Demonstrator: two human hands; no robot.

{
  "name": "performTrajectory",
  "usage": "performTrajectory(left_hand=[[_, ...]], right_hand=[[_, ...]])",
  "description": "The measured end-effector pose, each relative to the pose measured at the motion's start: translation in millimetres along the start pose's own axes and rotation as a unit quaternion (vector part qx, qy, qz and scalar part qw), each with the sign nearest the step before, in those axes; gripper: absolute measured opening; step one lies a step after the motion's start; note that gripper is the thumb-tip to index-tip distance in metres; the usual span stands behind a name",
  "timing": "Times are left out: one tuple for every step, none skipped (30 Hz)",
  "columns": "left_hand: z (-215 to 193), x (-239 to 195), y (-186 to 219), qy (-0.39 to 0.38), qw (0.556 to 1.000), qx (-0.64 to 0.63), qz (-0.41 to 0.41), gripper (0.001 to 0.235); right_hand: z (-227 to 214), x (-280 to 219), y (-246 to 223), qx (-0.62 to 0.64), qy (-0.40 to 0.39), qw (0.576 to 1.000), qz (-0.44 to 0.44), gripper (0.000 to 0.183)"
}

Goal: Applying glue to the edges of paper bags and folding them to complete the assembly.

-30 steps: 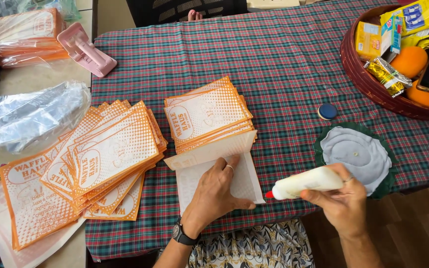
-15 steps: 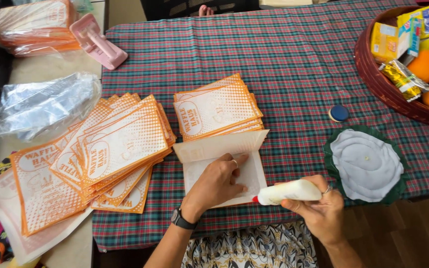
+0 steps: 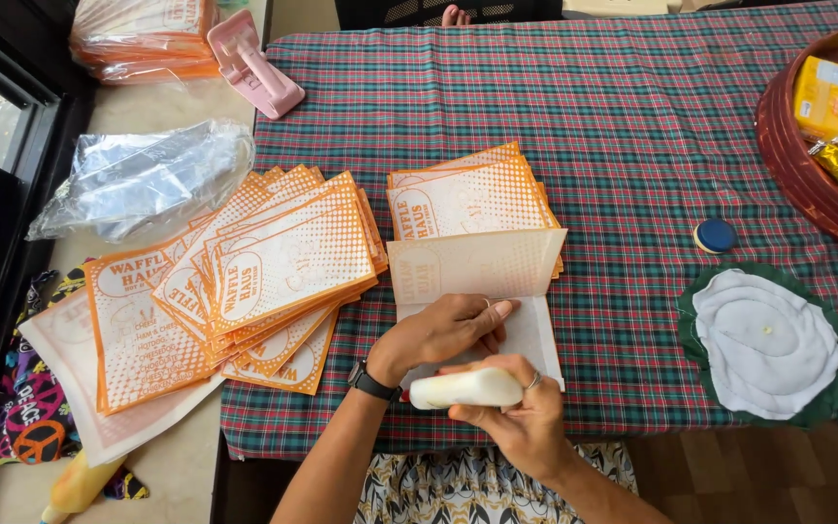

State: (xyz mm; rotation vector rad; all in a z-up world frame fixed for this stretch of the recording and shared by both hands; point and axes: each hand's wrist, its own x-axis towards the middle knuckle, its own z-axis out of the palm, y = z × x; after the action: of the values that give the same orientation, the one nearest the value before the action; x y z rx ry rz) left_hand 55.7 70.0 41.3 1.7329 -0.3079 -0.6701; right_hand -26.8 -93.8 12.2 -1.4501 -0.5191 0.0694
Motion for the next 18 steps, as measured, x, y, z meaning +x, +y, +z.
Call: performTrajectory(left_hand=[[2.2,-0.1,-3.2,0.0,1.0,0.0,0.001,0.06],[4.3,-0.1,-6.6,0.0,0.998,0.036,0.056,0.052],[6.6,0.2,-10.3,0.001,0.991,0.071,0.112,0.047],[12.5,-3.0,-11.8,0.002,0.991,0.07,0.113,0.047],[18.9,-6.2,-13.5,0.041,0.983,0.116,0.135,0.044],[25.7,-9.0,-15.2,0.081,0.971,0.162,0.157,0.044],[35.2,-11.4,-16.0,0.078,0.971,0.16,0.156,0.044],[44.9,-13.5,-16.3,0.122,0.963,0.169,0.172,0.036],[52.8,-14.5,-14.9,0.165,0.952,0.178,0.188,0.027],[61.9,-21.8,-12.3,0.163,0.952,0.177,0.189,0.027],[68.5,-27.9,-9.6,0.195,0.928,0.214,0.233,0.024],[75.4,-33.9,-7.3,0.226,0.9,0.25,0.277,0.023],[77.8,-44.3,-4.3,0.223,0.901,0.249,0.276,0.023],[80.0,-54.1,-1.8,0.234,0.87,0.264,0.344,0.013],[82.2,-65.3,0.3,0.242,0.836,0.278,0.407,0.004],[78.8,-76.7,8.0,0.239,0.838,0.277,0.404,0.004],[75.2,-88.1,15.7,0.265,0.81,0.295,0.431,0.008],[71.4,-99.3,23.9,0.29,0.78,0.313,0.457,0.011]], right_hand=[[-14.8,-5.9,8.3,0.0,0.0,1.0,0.0,0.037],[-29.6,-11.8,16.7,0.012,0.075,0.996,0.042,0.043],[-44.9,-17.4,25.0,0.024,0.148,0.985,0.084,0.05],[-67.5,-13.9,27.0,0.023,0.147,0.985,0.084,0.05],[-89.8,-11.4,28.7,0.042,0.199,0.976,0.073,0.05],[-112.5,-9.3,30.6,0.062,0.251,0.964,0.062,0.051],[-122.3,4.4,14.0,0.06,0.253,0.963,0.064,0.051],[-132.5,18.3,-2.6,-0.011,0.265,0.954,0.137,0.055],[-143.3,34.6,-20.0,-0.082,0.274,0.936,0.207,0.059],[-144.8,40.9,-32.3,-0.084,0.276,0.935,0.208,0.059],[-146.3,50.1,-43.5,-0.162,0.244,0.912,0.288,0.05],[-147.9,58.9,-54.4,-0.238,0.209,0.876,0.365,0.043],[-152.4,59.1,-55.5,-0.237,0.21,0.875,0.367,0.043],[-157.2,59.4,-55.9,-0.378,0.146,0.843,0.355,0.059],[-161.0,58.8,-55.3,-0.506,0.076,0.791,0.335,0.075],[-166.7,50.7,-46.2,-0.504,0.075,0.791,0.34,0.075],[-172.2,41.1,-37.5,-0.554,0.093,0.806,0.186,0.062],[-177.5,31.3,-29.2,-0.59,0.11,0.799,0.028,0.049]])
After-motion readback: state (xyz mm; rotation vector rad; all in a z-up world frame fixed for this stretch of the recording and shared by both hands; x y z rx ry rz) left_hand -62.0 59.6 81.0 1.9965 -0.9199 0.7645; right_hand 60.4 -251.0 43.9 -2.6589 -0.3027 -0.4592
